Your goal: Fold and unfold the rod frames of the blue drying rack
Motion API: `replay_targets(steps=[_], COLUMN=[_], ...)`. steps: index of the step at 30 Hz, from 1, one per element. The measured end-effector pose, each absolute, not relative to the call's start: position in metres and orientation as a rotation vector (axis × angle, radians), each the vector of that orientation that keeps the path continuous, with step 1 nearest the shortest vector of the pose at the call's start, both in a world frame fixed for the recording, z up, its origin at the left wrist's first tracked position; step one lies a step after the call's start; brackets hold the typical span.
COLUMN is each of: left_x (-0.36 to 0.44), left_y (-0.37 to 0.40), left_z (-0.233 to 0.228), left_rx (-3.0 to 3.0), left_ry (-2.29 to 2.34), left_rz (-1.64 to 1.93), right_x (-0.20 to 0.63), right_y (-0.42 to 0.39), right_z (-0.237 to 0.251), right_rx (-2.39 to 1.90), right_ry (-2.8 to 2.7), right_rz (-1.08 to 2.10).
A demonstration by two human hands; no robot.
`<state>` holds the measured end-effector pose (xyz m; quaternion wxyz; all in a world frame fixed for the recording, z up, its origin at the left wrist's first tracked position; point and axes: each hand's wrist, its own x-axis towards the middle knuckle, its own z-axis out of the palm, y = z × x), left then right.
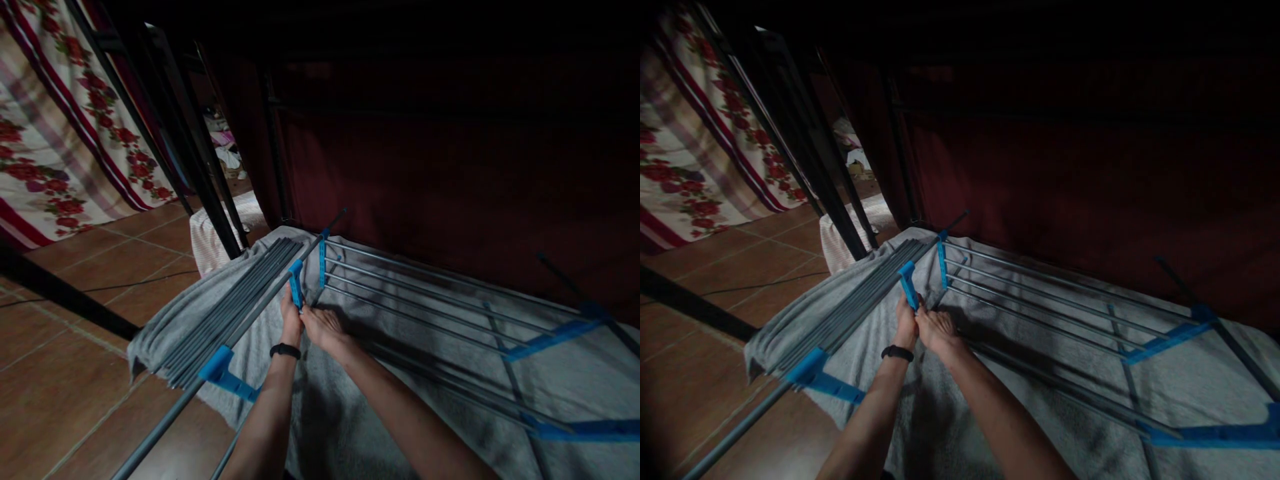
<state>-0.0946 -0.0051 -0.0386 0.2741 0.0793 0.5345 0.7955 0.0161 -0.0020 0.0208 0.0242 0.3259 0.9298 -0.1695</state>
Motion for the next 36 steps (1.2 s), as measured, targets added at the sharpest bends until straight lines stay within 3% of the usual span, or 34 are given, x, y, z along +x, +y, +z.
replay_targets(steps=[11,36], left_x=[-0.092,-0.1], left_y=[-0.008,0.0], left_z=[-0.035,-0.058], left_rx=[0.227,0.263], left_ry=[1.469,1.499], left_rz=[2.115,2.143], right_x=[0.009,0.016], right_y=[-0.018,-0.001], right_z=[0.015,0.018], right_rx=[1.228,1.18], right_ry=[2.845,2.878], right_rz=[-0.535,-0.723])
